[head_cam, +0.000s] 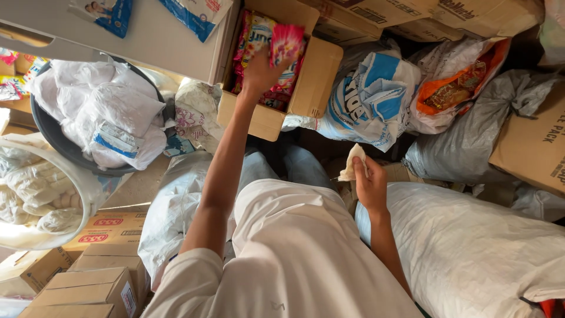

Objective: Bagging small detergent packets from a box into plastic bags

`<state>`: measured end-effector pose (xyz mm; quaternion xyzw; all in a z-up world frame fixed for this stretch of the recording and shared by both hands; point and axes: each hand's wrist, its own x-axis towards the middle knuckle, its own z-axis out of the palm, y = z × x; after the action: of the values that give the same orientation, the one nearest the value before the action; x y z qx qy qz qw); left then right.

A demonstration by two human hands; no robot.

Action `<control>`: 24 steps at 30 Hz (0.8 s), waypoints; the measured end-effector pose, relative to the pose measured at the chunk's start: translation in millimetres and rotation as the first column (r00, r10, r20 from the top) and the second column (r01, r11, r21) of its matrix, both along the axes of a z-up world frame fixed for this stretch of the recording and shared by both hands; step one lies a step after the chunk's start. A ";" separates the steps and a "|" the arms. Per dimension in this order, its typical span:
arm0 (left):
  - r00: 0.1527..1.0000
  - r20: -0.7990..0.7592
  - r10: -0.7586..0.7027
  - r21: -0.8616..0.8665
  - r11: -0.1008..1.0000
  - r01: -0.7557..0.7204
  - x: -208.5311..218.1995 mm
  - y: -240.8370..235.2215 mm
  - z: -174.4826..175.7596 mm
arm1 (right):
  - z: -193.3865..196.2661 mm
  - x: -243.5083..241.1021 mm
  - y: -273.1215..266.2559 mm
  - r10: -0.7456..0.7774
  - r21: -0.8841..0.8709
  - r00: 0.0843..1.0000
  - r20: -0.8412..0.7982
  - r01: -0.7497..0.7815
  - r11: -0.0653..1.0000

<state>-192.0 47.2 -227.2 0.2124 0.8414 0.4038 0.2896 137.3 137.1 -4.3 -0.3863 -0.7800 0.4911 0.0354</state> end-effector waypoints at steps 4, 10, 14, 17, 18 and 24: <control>0.997 -0.040 -0.064 -0.310 0.949 0.048 35.9 -50.4 -16.9 | -25.2 8.9 11.7 -0.077 0.030 0.997 0.030 0.076 0.997; 0.944 0.073 0.322 -0.284 0.914 -0.290 101.7 -132.2 8.8 | -45.8 -9.9 27.3 -0.065 0.123 0.988 0.139 0.048 0.991; 0.899 -0.010 0.438 -0.267 0.865 -0.425 92.7 -118.2 37.2 | -55.6 -40.9 41.1 0.070 0.113 0.984 0.165 -0.090 0.989; 0.888 0.010 0.460 -0.230 0.865 -0.445 82.0 -105.5 13.5 | -66.1 -90.6 42.4 0.254 0.081 0.963 0.089 -0.261 0.962; 0.890 0.043 0.454 -0.219 0.873 -0.435 80.8 -103.3 -0.4 | -70.9 -109.8 40.8 0.341 0.088 0.939 0.041 -0.344 0.935; 0.833 -0.063 0.549 -0.125 0.824 -0.552 64.9 -50.7 47.7 | -136.2 -209.1 38.4 0.404 0.062 0.914 0.042 -0.406 0.912</control>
<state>-127.0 -3.5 -179.5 -0.0550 0.8962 0.4083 0.1648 -71.8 175.5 -140.5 -0.2218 -0.8601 0.4549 -0.0643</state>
